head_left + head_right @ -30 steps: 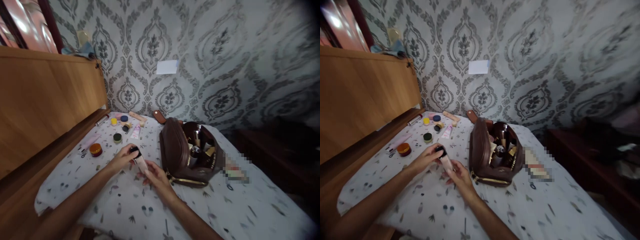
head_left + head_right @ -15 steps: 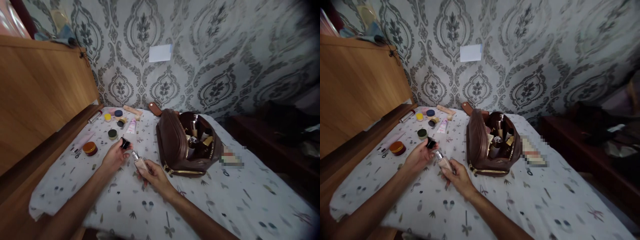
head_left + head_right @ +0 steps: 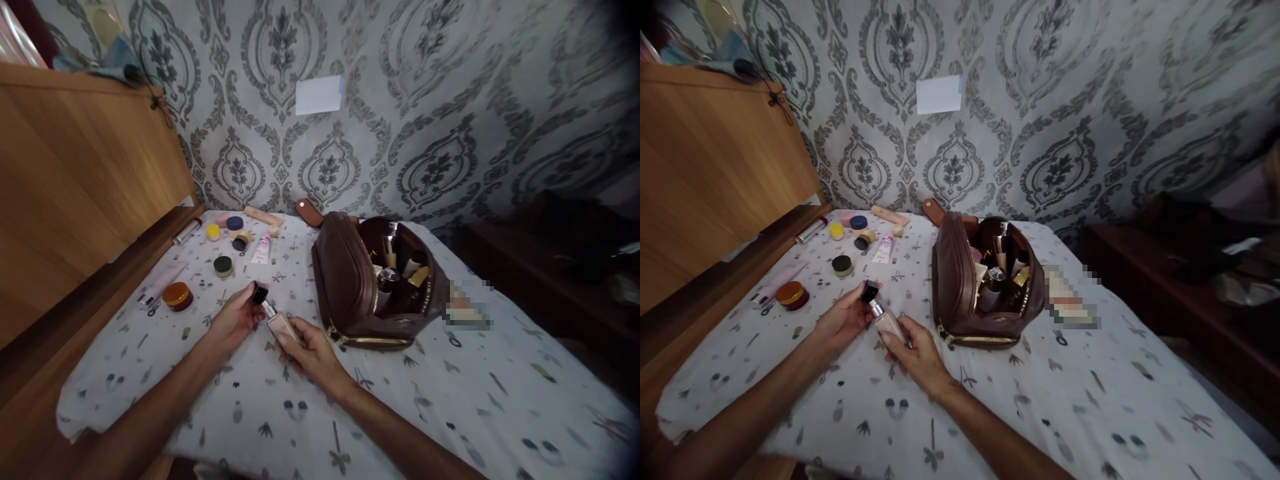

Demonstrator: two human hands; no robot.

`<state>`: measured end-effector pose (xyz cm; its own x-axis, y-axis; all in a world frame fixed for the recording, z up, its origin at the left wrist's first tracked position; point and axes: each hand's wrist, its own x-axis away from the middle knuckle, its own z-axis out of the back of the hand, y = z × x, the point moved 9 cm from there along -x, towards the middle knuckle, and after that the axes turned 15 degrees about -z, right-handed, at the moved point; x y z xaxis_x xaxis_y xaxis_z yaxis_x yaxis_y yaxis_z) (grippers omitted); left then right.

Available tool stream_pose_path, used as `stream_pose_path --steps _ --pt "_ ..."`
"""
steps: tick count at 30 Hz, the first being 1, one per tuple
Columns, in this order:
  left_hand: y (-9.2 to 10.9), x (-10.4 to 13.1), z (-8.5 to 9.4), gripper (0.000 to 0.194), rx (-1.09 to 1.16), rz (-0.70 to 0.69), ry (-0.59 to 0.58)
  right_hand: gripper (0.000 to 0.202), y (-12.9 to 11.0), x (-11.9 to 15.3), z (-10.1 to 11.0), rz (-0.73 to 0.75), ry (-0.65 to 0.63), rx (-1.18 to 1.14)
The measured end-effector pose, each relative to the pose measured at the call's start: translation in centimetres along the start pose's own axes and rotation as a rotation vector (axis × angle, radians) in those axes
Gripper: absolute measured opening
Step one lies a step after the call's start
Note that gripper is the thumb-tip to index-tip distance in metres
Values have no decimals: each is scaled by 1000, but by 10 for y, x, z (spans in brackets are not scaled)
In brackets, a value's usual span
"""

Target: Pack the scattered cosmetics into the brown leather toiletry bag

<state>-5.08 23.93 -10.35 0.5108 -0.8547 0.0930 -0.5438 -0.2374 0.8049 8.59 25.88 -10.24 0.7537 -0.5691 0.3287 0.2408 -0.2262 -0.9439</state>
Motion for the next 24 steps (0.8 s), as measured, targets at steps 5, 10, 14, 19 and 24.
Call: stream_pose_path --steps 5,10,14,19,24 --pt "10 2 -7 35 -164 -134 -99 43 0 0 2 -12 25 15" --pt "19 5 -12 37 -339 -223 -152 39 -2 2 3 3 45 26" --pt "22 7 -18 35 -492 -304 -231 33 -6 4 6 65 93 61" --pt "22 8 -20 35 -568 -318 -274 32 -7 5 9 107 150 131" --pt "21 12 -28 33 -593 -317 -323 31 -6 7 10 114 159 171"
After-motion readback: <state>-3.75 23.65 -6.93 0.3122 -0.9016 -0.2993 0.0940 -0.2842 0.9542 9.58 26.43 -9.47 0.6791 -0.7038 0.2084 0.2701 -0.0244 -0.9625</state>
